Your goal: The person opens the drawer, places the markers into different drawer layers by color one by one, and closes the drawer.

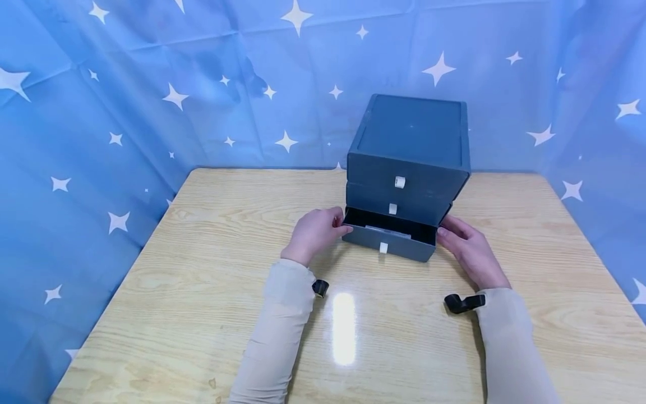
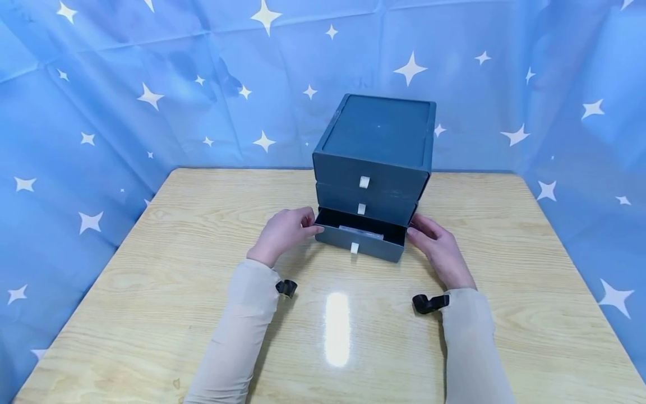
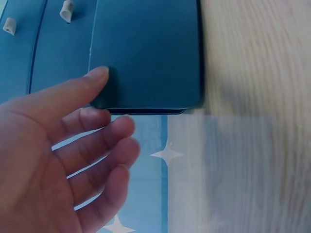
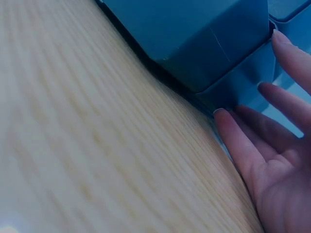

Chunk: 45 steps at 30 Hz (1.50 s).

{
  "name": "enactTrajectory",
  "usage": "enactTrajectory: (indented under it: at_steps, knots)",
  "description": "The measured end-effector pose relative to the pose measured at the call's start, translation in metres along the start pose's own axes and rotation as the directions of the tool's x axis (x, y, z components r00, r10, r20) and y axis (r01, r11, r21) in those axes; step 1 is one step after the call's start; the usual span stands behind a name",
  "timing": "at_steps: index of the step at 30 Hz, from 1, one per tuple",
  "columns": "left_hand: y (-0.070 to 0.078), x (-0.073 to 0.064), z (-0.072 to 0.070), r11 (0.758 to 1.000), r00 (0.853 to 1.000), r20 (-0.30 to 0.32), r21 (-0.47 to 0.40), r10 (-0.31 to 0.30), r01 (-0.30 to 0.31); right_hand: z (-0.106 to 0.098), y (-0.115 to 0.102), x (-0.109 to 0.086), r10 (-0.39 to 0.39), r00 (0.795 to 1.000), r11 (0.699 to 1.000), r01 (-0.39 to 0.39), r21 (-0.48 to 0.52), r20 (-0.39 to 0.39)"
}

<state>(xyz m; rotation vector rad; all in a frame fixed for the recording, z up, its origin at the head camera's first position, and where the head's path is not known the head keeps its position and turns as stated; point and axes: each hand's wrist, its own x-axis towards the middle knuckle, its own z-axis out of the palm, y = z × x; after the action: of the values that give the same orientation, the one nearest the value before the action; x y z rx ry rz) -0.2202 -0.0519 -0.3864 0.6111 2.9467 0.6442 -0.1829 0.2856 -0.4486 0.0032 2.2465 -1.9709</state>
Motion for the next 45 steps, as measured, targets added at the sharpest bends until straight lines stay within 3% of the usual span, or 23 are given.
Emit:
enactTrajectory:
  at_steps: [10, 17, 23, 34, 39, 45]
  knots:
    - [-0.003, 0.003, 0.010, 0.997, 0.995, -0.087, -0.066, -0.055, 0.049, 0.004, -0.001, 0.003, -0.007, 1.000, 0.999, 0.007, 0.041, 0.005]
    - [-0.002, 0.006, 0.019, 0.991, 0.981, -0.170, -0.115, -0.094, 0.075, 0.005, 0.000, 0.004, -0.028, 0.999, 0.998, 0.027, 0.058, 0.022]
    - [0.000, 0.007, 0.026, 0.980, 0.972, -0.171, -0.147, -0.159, 0.135, 0.006, 0.000, 0.004, -0.011, 0.999, 0.999, 0.009, 0.052, 0.034]
    - [0.001, 0.014, 0.031, 0.988, 0.973, -0.200, -0.127, -0.114, 0.090, 0.003, 0.000, 0.001, 0.006, 1.000, 1.000, -0.007, 0.030, 0.014]
    - [0.002, 0.017, 0.032, 0.989, 0.980, -0.170, -0.124, -0.106, 0.086, 0.002, 0.000, 0.000, -0.002, 1.000, 0.999, 0.001, 0.054, 0.020]
    - [0.003, 0.017, 0.032, 0.989, 0.985, -0.137, -0.114, -0.106, 0.091, 0.000, 0.002, -0.002, 0.021, 1.000, 1.000, -0.021, 0.000, 0.001]
